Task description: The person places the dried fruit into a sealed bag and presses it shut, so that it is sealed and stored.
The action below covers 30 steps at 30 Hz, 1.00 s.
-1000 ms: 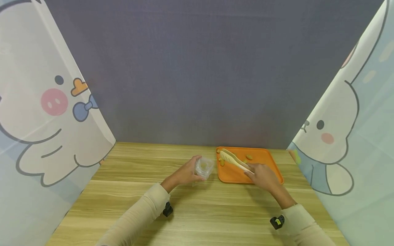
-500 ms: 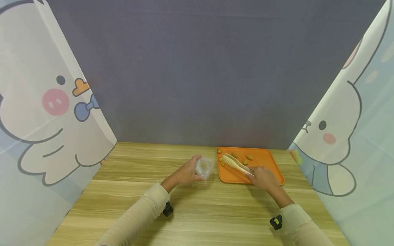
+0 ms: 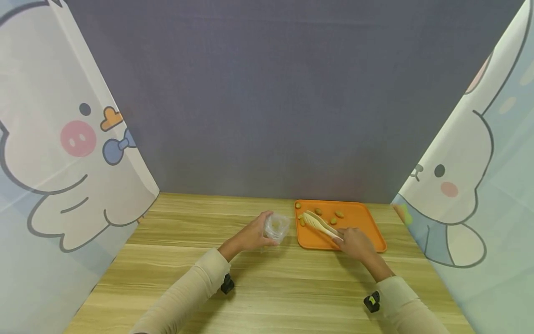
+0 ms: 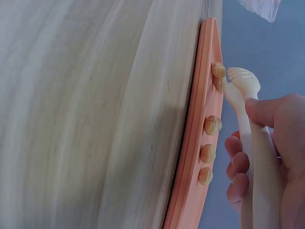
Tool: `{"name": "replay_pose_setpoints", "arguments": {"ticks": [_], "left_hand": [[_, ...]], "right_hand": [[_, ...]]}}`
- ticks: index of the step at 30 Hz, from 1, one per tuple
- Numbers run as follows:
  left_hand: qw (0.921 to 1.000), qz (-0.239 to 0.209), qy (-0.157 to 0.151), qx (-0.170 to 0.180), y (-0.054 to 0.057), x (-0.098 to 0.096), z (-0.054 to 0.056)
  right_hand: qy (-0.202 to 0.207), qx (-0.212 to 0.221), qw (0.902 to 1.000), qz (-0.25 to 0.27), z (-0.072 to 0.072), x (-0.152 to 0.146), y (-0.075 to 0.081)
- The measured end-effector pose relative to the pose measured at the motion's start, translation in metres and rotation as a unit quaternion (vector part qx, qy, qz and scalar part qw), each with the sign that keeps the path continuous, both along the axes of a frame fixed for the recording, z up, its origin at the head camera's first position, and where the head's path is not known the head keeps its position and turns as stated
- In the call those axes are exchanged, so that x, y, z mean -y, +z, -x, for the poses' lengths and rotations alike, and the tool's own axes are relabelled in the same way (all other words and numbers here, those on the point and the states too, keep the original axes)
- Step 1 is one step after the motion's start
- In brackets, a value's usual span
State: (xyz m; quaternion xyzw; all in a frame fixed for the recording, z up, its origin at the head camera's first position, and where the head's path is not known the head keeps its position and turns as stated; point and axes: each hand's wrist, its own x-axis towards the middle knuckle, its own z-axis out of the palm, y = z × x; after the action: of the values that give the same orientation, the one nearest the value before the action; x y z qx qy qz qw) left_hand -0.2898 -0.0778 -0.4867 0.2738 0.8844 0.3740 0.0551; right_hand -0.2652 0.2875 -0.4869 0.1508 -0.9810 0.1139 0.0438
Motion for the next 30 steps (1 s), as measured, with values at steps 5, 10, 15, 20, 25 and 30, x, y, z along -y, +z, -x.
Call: {"name": "replay_pose_setpoints", "arguments": {"ticks": [5,10,15,20,25,30], "left_hand": [[1.0000,-0.002,0.001,0.003,0.001,0.000,-0.001],[1.0000,-0.007,0.002,0.000,-0.001,0.001,0.000],[1.0000,-0.007,0.002,0.001,-0.002,0.001,0.001],[1.0000,-0.005,0.001,0.003,-0.001,0.002,0.002],[1.0000,-0.007,-0.001,0.002,-0.001,0.001,0.002],[1.0000,-0.006,0.001,-0.002,-0.002,0.001,0.003]], "right_hand": [[-0.010,0.016,0.9998,-0.001,0.001,0.003,-0.002],[-0.017,0.012,0.9998,-0.007,0.001,0.006,-0.002],[-0.026,0.025,0.9993,0.000,0.000,0.008,-0.002],[-0.025,0.036,0.9990,0.006,0.002,0.010,-0.005],[-0.020,0.032,0.9992,0.010,0.003,0.010,-0.008],[-0.024,0.031,0.9992,0.011,0.003,0.011,-0.011]]}}
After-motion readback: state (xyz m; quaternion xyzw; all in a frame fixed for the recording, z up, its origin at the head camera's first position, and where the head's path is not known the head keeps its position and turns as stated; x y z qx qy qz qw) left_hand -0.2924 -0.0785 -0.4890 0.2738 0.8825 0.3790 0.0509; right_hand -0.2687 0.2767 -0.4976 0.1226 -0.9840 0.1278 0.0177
